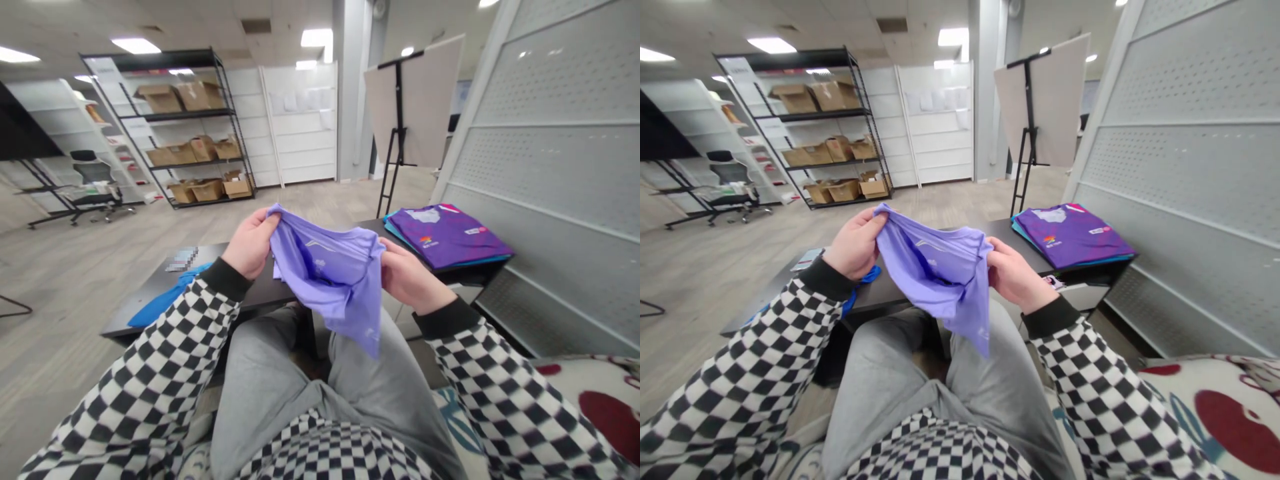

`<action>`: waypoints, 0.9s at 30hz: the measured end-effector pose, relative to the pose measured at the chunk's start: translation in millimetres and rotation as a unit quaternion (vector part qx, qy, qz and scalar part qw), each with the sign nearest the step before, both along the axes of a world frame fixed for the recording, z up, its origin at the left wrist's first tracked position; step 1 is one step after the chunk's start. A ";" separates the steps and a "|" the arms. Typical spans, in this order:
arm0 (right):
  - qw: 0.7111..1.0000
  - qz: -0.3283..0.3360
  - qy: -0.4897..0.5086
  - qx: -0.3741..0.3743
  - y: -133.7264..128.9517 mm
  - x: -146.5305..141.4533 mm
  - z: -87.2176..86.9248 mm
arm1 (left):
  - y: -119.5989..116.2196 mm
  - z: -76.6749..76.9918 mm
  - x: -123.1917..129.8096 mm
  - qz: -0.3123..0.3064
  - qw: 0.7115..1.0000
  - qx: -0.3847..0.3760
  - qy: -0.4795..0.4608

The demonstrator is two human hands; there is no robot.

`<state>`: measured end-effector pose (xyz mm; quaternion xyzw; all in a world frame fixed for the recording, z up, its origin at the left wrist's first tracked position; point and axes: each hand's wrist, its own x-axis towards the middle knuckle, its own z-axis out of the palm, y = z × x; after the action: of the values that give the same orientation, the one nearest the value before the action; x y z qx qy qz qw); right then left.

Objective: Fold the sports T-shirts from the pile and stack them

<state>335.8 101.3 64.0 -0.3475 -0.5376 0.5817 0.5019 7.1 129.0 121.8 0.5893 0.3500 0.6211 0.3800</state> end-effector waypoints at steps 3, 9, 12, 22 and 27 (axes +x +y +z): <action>0.999 0.040 -0.018 0.022 -12.5 0.5 3.3 | -12.3 8.8 -5.8 0.024 0.996 -0.007 0.081; 0.919 -0.161 -0.288 0.216 -7.7 -3.9 6.1 | -33.2 25.6 -25.6 0.171 0.895 0.080 0.405; 0.855 -0.253 -0.366 0.267 -2.4 0.6 10.9 | -45.3 28.5 -32.4 0.236 0.832 0.111 0.490; 0.955 -0.169 -0.207 0.128 14.7 47.2 18.7 | -41.5 37.5 -59.7 0.082 0.977 -0.062 0.188; 0.988 -0.140 -0.036 0.047 21.1 48.5 22.9 | -41.4 40.0 -50.4 0.034 0.981 -0.161 0.103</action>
<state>384.2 122.4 86.9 -0.4160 -0.5283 0.4670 0.5742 -43.3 87.5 161.7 0.5689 0.5030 0.5050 0.4102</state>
